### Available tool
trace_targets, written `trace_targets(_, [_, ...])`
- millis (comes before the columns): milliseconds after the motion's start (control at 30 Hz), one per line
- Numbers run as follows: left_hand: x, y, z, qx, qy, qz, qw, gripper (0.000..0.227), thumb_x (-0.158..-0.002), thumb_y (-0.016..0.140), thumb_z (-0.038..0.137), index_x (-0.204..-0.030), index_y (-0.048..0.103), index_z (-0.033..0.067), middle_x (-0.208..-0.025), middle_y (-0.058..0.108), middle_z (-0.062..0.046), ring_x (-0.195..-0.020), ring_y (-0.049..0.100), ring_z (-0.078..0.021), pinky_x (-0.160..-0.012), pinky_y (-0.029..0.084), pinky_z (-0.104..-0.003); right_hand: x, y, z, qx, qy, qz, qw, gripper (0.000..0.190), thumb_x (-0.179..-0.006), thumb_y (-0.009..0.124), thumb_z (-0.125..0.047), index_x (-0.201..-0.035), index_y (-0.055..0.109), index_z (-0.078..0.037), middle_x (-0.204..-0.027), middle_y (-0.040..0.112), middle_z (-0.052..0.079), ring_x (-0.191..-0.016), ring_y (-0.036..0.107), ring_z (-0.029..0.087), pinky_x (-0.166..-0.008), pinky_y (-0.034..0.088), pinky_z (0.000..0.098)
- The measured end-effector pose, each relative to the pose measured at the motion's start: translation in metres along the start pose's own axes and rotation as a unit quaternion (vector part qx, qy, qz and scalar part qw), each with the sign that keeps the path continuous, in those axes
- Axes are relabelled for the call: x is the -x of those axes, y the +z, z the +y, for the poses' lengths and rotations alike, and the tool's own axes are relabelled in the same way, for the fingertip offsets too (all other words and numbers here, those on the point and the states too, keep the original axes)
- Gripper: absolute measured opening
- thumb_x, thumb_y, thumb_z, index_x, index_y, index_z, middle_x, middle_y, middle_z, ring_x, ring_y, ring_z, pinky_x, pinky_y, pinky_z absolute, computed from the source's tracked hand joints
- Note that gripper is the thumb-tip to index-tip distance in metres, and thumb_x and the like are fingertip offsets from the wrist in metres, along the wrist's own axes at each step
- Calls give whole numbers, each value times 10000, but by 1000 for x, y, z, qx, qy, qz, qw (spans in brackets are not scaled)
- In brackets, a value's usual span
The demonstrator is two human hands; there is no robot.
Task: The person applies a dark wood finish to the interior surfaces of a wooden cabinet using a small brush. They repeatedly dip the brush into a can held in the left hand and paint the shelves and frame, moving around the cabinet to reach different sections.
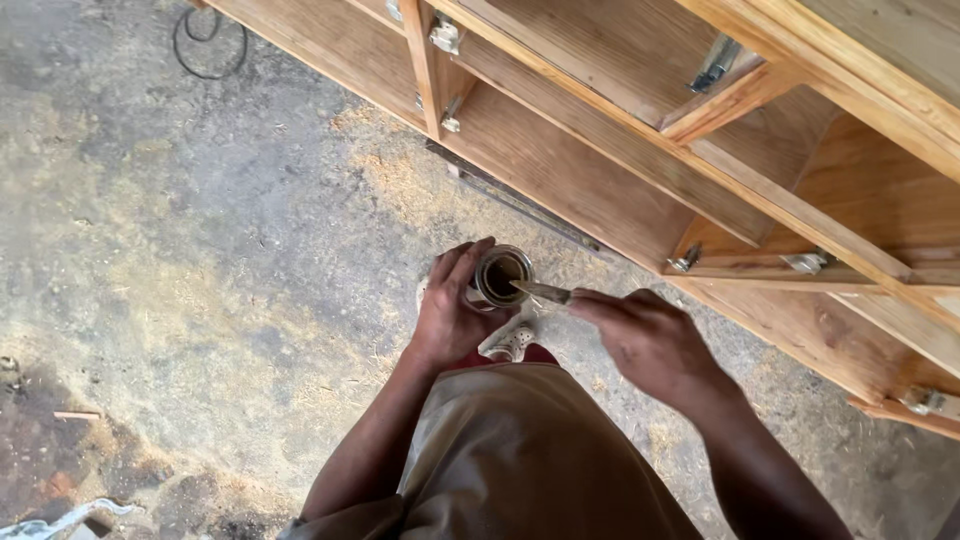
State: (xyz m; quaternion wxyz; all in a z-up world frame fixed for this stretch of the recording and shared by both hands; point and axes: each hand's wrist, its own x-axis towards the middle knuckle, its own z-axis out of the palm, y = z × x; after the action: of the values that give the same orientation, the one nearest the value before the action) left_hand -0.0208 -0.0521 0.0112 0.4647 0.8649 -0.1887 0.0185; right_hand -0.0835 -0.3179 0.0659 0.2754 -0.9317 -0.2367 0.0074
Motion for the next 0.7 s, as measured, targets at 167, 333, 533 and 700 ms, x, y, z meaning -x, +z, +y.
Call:
trace_targets(167, [10,6,7,-7,-11,10,1000,817,-634,948,187,-1357,601,26,-1301,656,-176,-1187,616,-373,-1005,554,-460,0,-2,-18,158,-1,-118,980,617,-765,608,99,-1317,634,-175,-1381,686,-31,-727,577,179,-675,585,311])
trace_targets(333, [16,11,-3,-12,-9,40,999,815,-627,947,191,-1342,598,19,-1308,670,-182,-1225,620,-356,-1028,538,-482,1,-27,-12,136,103,-220,960,679,-841,528,94,-1398,655,-272,-1414,698,-36,-681,624,196,-565,594,317])
trace_targets(533, [20,16,-7,-42,14,30,999,833,-651,972,249,-1360,598,22,-1309,624,-197,-1212,587,-371,-1010,541,-491,-1,-2,19,-76,233,-153,957,345,-1044,570,-190,-1382,632,-232,-1125,774,95,-663,710,145,-535,625,346])
trace_targets(700, [19,19,-4,-35,18,25,999,844,-619,967,222,-1371,609,88,-1314,617,-152,-1231,571,-375,-1033,543,-513,-16,7,23,-111,141,-112,977,386,-1059,547,-239,-1429,628,-164,-982,821,101,-710,698,95,-582,550,388])
